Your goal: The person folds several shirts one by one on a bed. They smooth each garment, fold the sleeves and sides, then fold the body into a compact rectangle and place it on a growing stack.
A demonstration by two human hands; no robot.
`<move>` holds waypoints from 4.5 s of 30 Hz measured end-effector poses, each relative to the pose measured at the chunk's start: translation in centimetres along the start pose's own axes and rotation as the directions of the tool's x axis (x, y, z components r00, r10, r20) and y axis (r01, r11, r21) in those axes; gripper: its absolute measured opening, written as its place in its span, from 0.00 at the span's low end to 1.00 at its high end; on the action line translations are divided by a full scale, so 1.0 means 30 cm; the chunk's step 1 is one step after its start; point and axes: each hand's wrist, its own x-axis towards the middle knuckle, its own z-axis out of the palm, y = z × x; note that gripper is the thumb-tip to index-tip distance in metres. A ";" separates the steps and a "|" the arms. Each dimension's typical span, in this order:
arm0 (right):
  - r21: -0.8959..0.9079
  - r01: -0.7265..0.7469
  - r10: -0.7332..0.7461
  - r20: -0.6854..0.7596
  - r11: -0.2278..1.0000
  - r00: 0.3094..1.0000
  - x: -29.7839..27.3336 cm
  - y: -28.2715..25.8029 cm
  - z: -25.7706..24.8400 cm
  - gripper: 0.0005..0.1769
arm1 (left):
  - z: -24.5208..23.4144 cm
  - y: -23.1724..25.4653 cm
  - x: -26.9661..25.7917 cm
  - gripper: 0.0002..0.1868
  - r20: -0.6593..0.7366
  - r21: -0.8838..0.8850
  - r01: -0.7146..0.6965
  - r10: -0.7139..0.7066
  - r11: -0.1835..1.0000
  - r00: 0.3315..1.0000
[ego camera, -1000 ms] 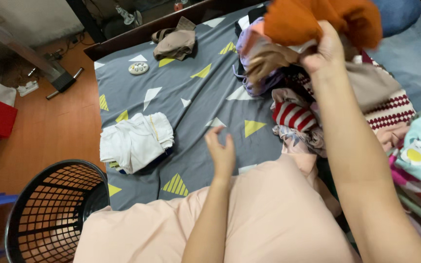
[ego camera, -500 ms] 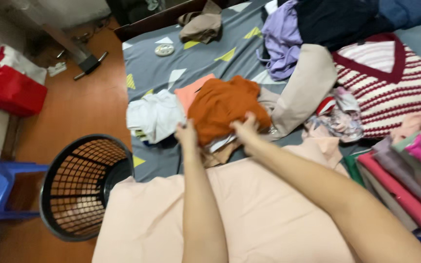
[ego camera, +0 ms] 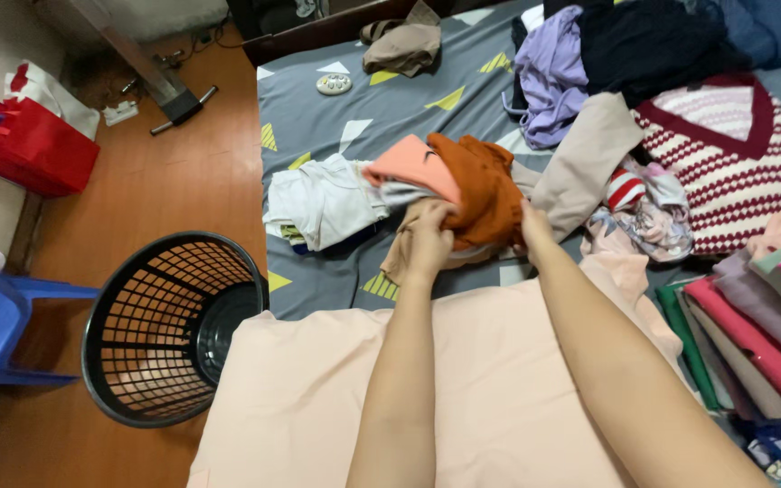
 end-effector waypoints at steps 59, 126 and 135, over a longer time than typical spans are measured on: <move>0.007 0.773 -0.373 0.879 0.634 0.298 -1.226 -0.289 -0.113 0.11 | -0.858 0.877 -0.126 0.37 0.779 -0.004 -0.114 0.074 0.993 0.622; -0.423 0.859 -0.191 0.854 0.287 0.484 -0.794 -0.210 -0.134 0.37 | -0.773 0.692 -0.137 0.18 0.390 0.501 -0.018 -0.207 0.865 0.897; 0.002 0.901 -0.577 0.769 0.433 0.275 -0.854 -0.291 0.054 0.28 | -0.764 0.902 0.075 0.25 0.186 -0.167 -0.295 0.324 0.941 0.928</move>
